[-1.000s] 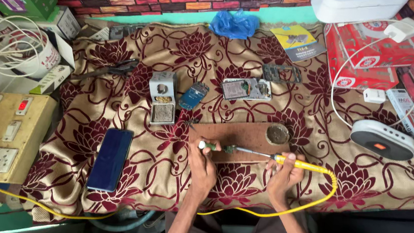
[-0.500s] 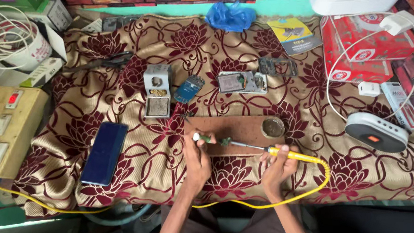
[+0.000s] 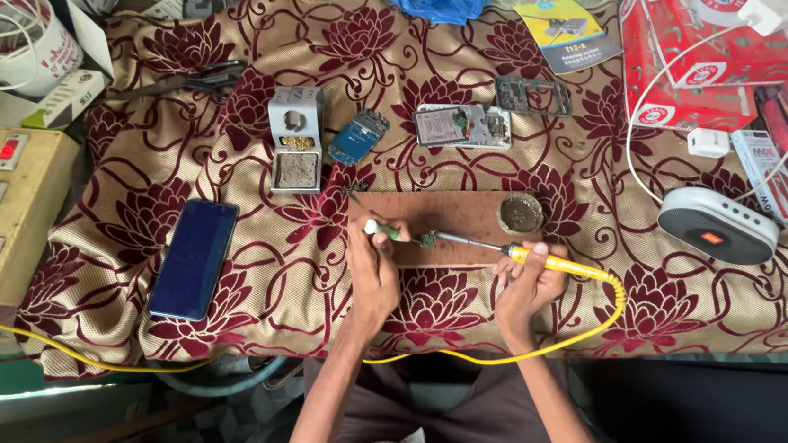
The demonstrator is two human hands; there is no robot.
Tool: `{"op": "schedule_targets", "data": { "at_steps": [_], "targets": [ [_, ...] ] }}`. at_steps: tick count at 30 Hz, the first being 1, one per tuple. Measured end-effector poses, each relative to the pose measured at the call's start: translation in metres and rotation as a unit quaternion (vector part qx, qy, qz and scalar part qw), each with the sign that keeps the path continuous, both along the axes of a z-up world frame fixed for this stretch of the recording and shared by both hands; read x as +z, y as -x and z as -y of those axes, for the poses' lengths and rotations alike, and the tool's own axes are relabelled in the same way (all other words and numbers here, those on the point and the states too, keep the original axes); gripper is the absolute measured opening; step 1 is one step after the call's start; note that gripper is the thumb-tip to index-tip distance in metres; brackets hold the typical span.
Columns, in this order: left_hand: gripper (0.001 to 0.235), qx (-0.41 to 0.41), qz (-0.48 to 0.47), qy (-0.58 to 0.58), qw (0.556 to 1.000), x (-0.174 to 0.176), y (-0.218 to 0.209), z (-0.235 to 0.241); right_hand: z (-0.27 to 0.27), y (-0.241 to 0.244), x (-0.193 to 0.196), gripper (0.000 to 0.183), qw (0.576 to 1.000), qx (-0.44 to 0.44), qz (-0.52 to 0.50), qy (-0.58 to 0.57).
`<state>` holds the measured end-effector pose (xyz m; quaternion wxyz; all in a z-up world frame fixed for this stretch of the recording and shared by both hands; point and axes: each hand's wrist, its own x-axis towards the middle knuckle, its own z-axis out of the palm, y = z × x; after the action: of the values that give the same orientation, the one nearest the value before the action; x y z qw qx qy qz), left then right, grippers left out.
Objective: The person is soldering a small electronic component, likely a circuit board, using a soldering iron and solder wire. They hold the component steady with one hand while applying heat and solder with the other.
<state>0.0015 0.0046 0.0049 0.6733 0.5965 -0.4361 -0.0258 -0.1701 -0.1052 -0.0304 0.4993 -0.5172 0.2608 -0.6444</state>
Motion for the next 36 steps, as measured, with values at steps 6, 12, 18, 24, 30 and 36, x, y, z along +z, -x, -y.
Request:
{"op": "schedule_targets", "data": {
  "at_steps": [6,12,18,24,30,36],
  "targets": [
    [0.023,-0.003,-0.021,0.010,1.000,0.000,-0.001,0.002,0.002,0.002,-0.008,0.023,0.998,-0.037,0.011,-0.057],
    [0.029,0.025,0.066,0.049,0.996,0.011,-0.014,0.012,0.019,-0.011,0.011,0.027,0.999,-0.028,0.036,0.007],
    [0.020,-0.030,-0.050,0.039,0.998,0.000,-0.007,0.007,0.011,-0.011,0.003,0.024,1.000,0.006,-0.004,-0.028],
    [0.020,-0.034,-0.079,0.009,0.996,-0.006,-0.005,0.002,0.002,0.004,-0.009,0.026,1.000,0.008,-0.005,-0.021],
    [0.019,-0.069,-0.088,0.085,0.990,0.002,-0.006,0.005,0.004,0.004,-0.003,0.028,0.996,-0.017,0.065,-0.051],
    [0.019,-0.057,-0.051,0.063,0.995,0.000,-0.004,0.003,0.004,0.002,-0.006,0.027,0.997,-0.013,0.034,-0.070]
  ]
}}
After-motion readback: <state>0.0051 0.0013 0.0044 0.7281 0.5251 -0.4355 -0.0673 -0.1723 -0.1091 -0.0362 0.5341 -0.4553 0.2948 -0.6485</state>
